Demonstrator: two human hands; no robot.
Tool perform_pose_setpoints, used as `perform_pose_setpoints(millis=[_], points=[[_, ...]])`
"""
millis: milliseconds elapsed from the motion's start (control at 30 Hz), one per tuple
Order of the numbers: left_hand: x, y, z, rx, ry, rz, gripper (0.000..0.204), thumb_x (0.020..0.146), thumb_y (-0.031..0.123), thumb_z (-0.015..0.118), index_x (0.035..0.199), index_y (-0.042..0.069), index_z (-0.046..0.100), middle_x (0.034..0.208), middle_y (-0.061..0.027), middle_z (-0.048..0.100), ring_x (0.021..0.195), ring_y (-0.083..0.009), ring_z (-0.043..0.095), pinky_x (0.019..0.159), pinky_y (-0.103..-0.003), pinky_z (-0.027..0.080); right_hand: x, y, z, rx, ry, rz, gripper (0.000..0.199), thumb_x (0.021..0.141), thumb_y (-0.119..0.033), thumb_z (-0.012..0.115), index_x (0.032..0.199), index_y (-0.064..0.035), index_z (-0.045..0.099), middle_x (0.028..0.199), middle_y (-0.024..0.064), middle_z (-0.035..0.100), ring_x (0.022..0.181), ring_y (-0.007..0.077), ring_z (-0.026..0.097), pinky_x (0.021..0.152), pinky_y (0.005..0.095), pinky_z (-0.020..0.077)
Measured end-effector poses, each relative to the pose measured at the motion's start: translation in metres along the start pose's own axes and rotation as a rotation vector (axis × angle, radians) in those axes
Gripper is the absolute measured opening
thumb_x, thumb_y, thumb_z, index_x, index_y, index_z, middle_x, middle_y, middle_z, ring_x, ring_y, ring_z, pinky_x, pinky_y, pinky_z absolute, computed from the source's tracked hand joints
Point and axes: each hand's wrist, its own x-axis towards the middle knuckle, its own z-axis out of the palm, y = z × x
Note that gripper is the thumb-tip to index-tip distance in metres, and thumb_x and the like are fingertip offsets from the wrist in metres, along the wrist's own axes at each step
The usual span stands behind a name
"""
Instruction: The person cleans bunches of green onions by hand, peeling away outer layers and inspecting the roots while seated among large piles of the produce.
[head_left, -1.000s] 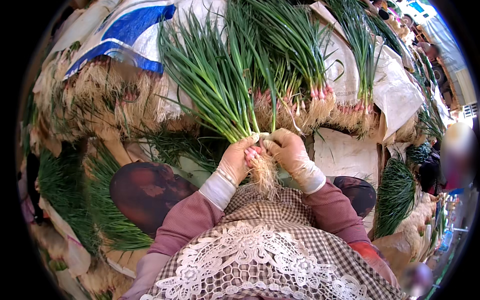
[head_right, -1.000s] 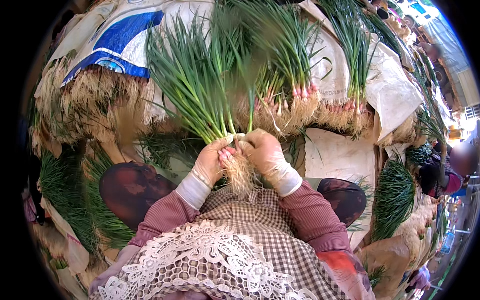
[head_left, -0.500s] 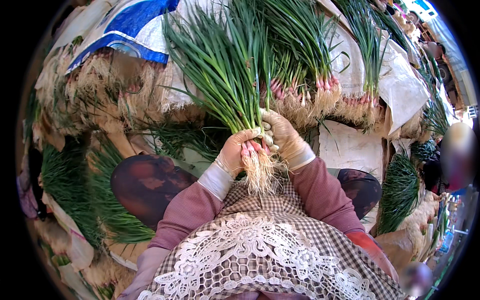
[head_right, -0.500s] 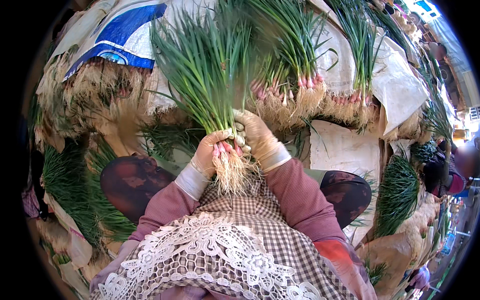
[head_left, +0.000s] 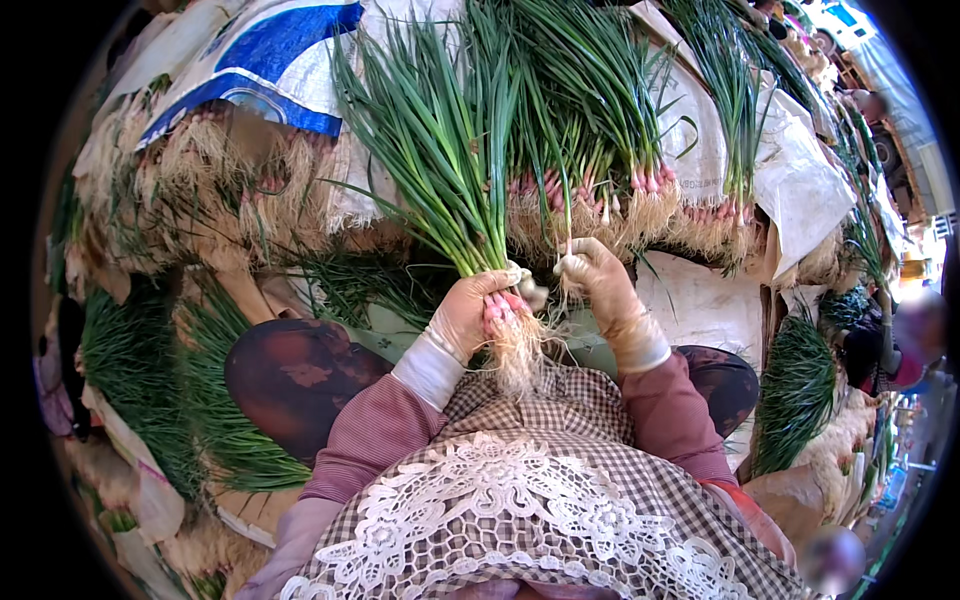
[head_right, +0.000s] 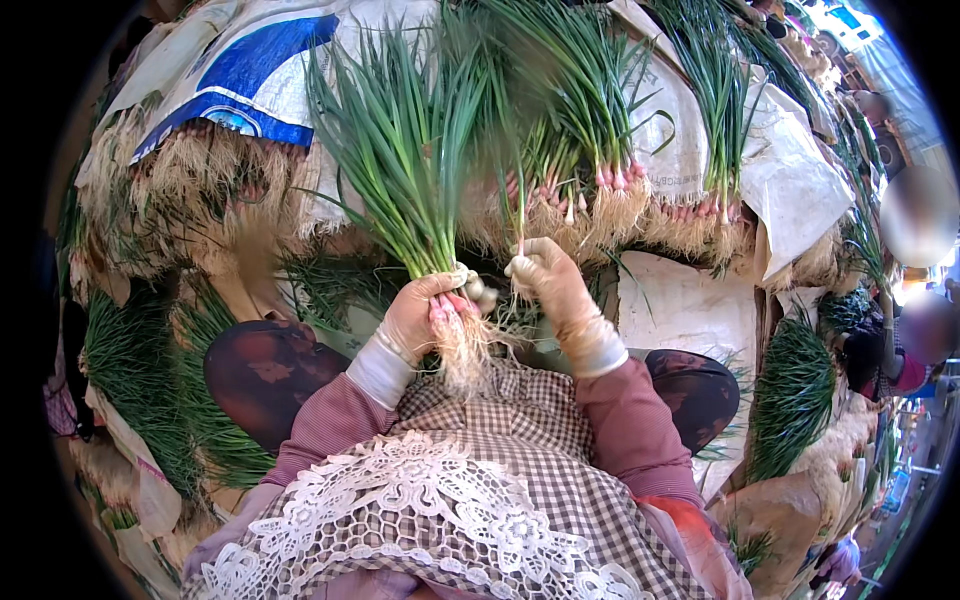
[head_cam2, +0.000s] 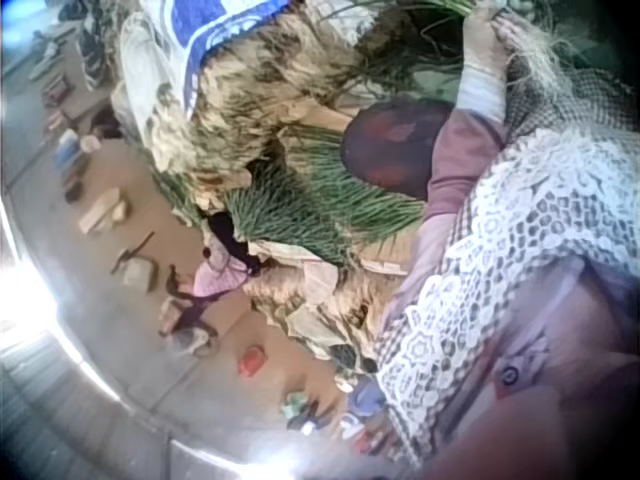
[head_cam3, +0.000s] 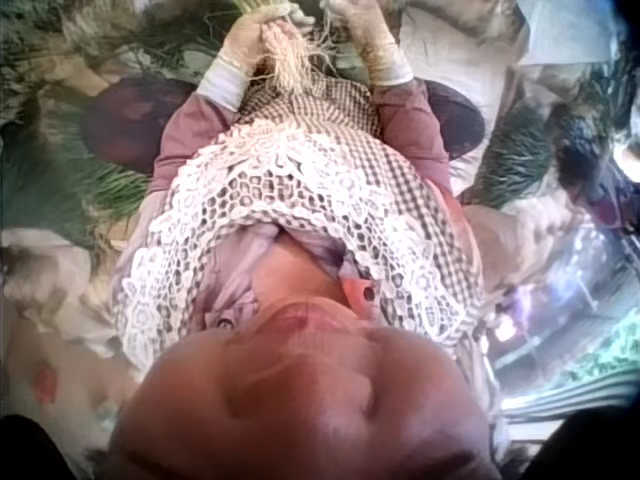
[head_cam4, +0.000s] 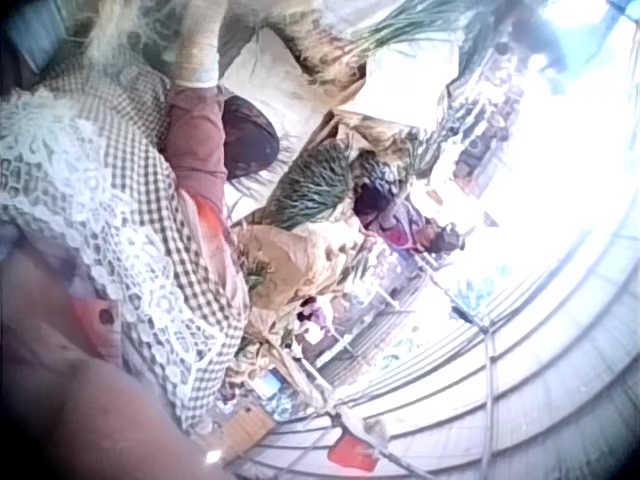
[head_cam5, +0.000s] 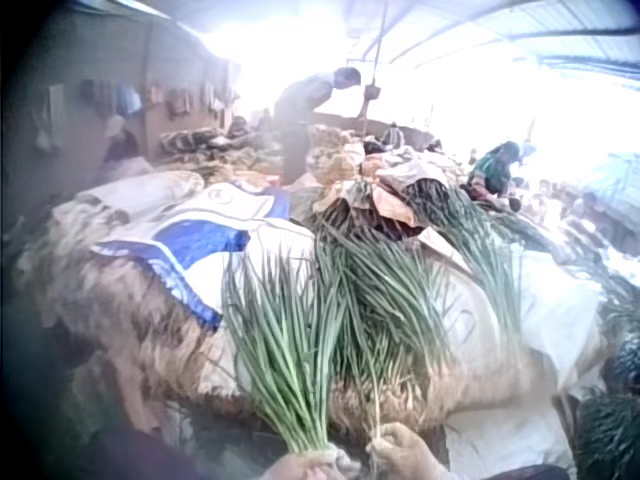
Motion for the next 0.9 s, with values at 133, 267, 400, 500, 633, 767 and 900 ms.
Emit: perform_pose_setpoints(millis=[133, 267, 400, 500, 633, 767, 900], points=[[0.015, -0.004, -0.019, 0.121, -0.074, 0.005, 0.033, 0.08, 0.009, 0.04, 0.106, -0.01, 0.042, 0.093, -0.0174, 0.055, 0.083, -0.025, 0.056, 0.073, -0.036, 0.048, -0.016, 0.015, 0.026, -0.501, -0.064, -0.259, 0.008, 0.08, -0.01, 0.053, 0.079, -0.0016, 0.051, 0.073, 0.002, 0.051, 0.062, 0.0105, 0.046, 0.064, 0.0238, 0.0422], [0.012, -0.006, -0.003, 0.116, -0.06, 0.0, 0.027, 0.08, 0.01, 0.042, 0.101, -0.008, 0.046, 0.091, -0.0152, 0.056, 0.082, -0.0223, 0.056, 0.072, -0.034, 0.048, 0.008, 0.013, -0.011, -0.232, -0.025, 0.121, 0.031, 0.084, -0.027, 0.046, 0.088, 0.0029, 0.053, 0.077, 0.0052, 0.054, 0.071, 0.0146, 0.05, 0.07, 0.0243, 0.0397], [0.011, -0.015, 0.001, 0.421, 0.1, 0.019, 0.016, 0.078, 0.01, 0.049, 0.082, -0.005, 0.055, 0.071, -0.0099, 0.057, 0.067, -0.0168, 0.056, 0.063, -0.027, 0.047, 0.04, 0.001, 0.025, -0.497, 0.06, -0.043, 0.025, 0.083, -0.025, 0.048, 0.087, -0.0003, 0.05, 0.064, 0.006, 0.048, 0.053, 0.0121, 0.044, 0.049, 0.026, 0.0389], [0.008, -0.008, 0.005, 0.341, 0.104, 0.099, 0.017, 0.078, 0.011, 0.049, 0.077, -0.005, 0.055, 0.065, -0.0101, 0.055, 0.06, -0.0171, 0.055, 0.062, -0.027, 0.047, 0.041, -0.003, 0.043, 0.315, -0.024, 0.092, 0.015, 0.084, -0.018, 0.047, 0.082, -0.0033, 0.046, 0.054, 0.0001, 0.042, 0.037, 0.0102, 0.036, 0.03, 0.0238, 0.0268], [0.004, -0.012, 0.015, 0.141, 0.077, 0.162, 0.014, 0.078, 0.008, 0.046, 0.081, -0.003, 0.052, 0.068, -0.0124, 0.055, 0.061, -0.0215, 0.053, 0.068, -0.035, 0.046, 0.041, 0.015, 0.025, -0.963, 0.154, -0.239, 0.022, 0.079, -0.022, 0.048, 0.083, -0.0012, 0.053, 0.074, 0.0168, 0.057, 0.072, 0.0301, 0.057, 0.062, 0.0385, 0.0434], [-0.003, -0.007, 0.027, 0.085, -0.153, 0.148, 0.016, 0.076, 0.009, 0.047, 0.084, -0.004, 0.05, 0.067, -0.0109, 0.052, 0.065, -0.0211, 0.052, 0.072, -0.038, 0.045, 0.047, 0.035, -0.016, -1.559, -0.32, 0.374, 0.034, 0.078, -0.03, 0.048, 0.103, -0.0082, 0.053, 0.09, 0.0107, 0.06, 0.083, 0.0281, 0.057, 0.074, 0.0353, 0.044], [0.007, -0.002, 0.014, 0.039, -0.06, 0.055, 0.03, 0.076, 0.009, 0.048, 0.1, -0.008, 0.047, 0.067, -0.0111, 0.054, 0.064, -0.0229, 0.053, 0.074, -0.039, 0.044, 0.028, -0.036, -0.017, -1.31, 0.113, -0.023, 0.034, 0.078, -0.036, 0.049, 0.094, -0.0067, 0.056, 0.088, 0.009, 0.058, 0.083, 0.0251, 0.056, 0.074, 0.0336, 0.0436]])
